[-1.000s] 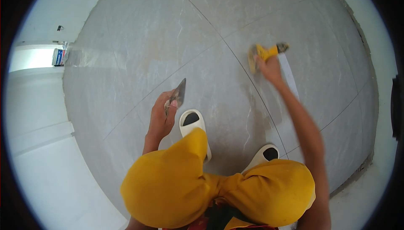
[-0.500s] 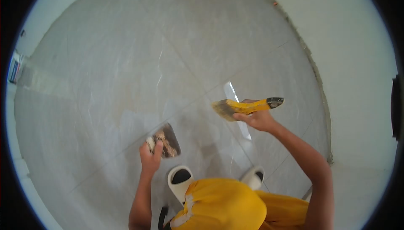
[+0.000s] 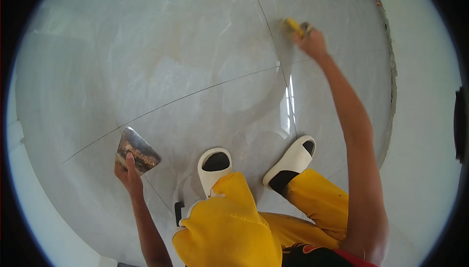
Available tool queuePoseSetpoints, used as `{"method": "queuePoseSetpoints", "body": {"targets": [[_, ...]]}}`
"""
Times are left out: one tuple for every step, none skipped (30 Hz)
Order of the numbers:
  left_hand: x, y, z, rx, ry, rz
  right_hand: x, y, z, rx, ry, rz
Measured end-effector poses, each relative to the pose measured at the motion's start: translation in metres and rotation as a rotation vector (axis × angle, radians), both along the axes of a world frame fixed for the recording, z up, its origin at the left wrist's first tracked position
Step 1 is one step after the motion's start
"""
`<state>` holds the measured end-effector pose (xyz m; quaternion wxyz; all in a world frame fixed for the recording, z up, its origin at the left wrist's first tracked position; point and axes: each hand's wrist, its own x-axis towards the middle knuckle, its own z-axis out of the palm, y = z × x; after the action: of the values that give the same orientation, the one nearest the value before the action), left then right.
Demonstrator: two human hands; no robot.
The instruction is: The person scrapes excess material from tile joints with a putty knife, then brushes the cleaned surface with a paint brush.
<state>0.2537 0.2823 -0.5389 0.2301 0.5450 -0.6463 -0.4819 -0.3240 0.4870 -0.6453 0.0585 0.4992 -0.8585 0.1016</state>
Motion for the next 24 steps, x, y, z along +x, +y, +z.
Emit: {"method": "queuePoseSetpoints", "body": {"targets": [[-0.001, 0.001, -0.007, 0.004, 0.003, 0.027, -0.02, -0.009, 0.012, 0.055, 0.05, 0.001], [0.005, 0.001, -0.009, 0.004, -0.008, 0.064, -0.027, -0.027, 0.022, 0.106, 0.088, 0.012], [0.021, 0.0, -0.031, -0.019, 0.011, 0.056, -0.002, -0.045, 0.021, 0.032, -0.082, 0.022], [0.028, 0.002, -0.036, 0.0, 0.004, 0.112, 0.036, -0.052, 0.023, -0.04, -0.264, 0.035], [0.024, 0.006, -0.032, 0.02, -0.002, 0.151, 0.086, -0.054, 0.011, -0.164, -0.553, 0.013], [0.019, 0.008, -0.03, 0.048, 0.007, 0.186, 0.152, -0.06, 0.015, -0.074, -0.711, 0.058], [0.014, 0.009, -0.033, 0.055, 0.058, 0.231, 0.228, -0.07, 0.017, 0.087, -0.772, 0.053], [0.007, 0.011, -0.033, 0.057, 0.11, 0.272, 0.295, -0.072, 0.006, -0.207, -0.541, 0.363], [0.004, 0.014, -0.033, 0.055, 0.153, 0.317, 0.356, -0.068, -0.004, -0.143, -0.92, 0.271], [0.005, 0.016, -0.032, 0.04, 0.14, 0.341, 0.389, -0.069, -0.001, 0.042, -1.155, 0.285], [0.005, 0.018, -0.029, 0.027, 0.117, 0.364, 0.422, -0.071, 0.003, 0.25, -1.354, 0.264], [0.005, 0.019, -0.027, 0.017, 0.085, 0.381, 0.43, -0.074, 0.004, 0.387, -1.322, 0.433], [0.005, 0.021, -0.025, 0.002, 0.026, 0.391, 0.42, -0.069, -0.029, 0.216, -1.101, 0.609], [0.003, 0.023, -0.019, -0.015, -0.041, 0.396, 0.392, -0.067, -0.066, 0.032, -0.876, 0.759], [0.0, 0.023, -0.017, -0.024, -0.084, 0.401, 0.329, -0.077, -0.08, 0.014, -1.056, 0.465], [-0.003, 0.022, -0.018, -0.009, -0.103, 0.438, 0.246, -0.105, -0.075, 0.117, -0.91, 0.269], [-0.006, 0.023, -0.014, 0.006, -0.133, 0.479, 0.162, -0.132, -0.068, 0.252, -0.765, 0.075], [-0.01, 0.024, -0.01, 0.024, -0.159, 0.509, 0.079, -0.16, -0.061, 0.396, -0.649, -0.103], [-0.02, 0.025, -0.008, 0.025, -0.13, 0.548, -0.001, -0.167, -0.073, 0.157, -0.287, -0.008], [-0.029, 0.025, -0.006, 0.017, -0.096, 0.59, -0.065, -0.175, -0.073, -0.034, -0.156, 0.16], [-0.036, 0.018, -0.021, 0.009, -0.029, 0.62, -0.108, -0.179, -0.051, 0.006, -0.039, 0.225], [-0.035, 0.015, -0.029, -0.001, -0.043, 0.616, -0.122, -0.179, -0.032, 0.057, 0.006, 0.199], [-0.032, 0.016, -0.035, -0.009, -0.067, 0.623, -0.114, -0.182, -0.025, 0.046, 0.008, 0.176], [-0.026, 0.023, -0.048, 0.004, -0.085, 0.634, -0.101, -0.179, -0.017, 0.053, 0.02, 0.159]]}}
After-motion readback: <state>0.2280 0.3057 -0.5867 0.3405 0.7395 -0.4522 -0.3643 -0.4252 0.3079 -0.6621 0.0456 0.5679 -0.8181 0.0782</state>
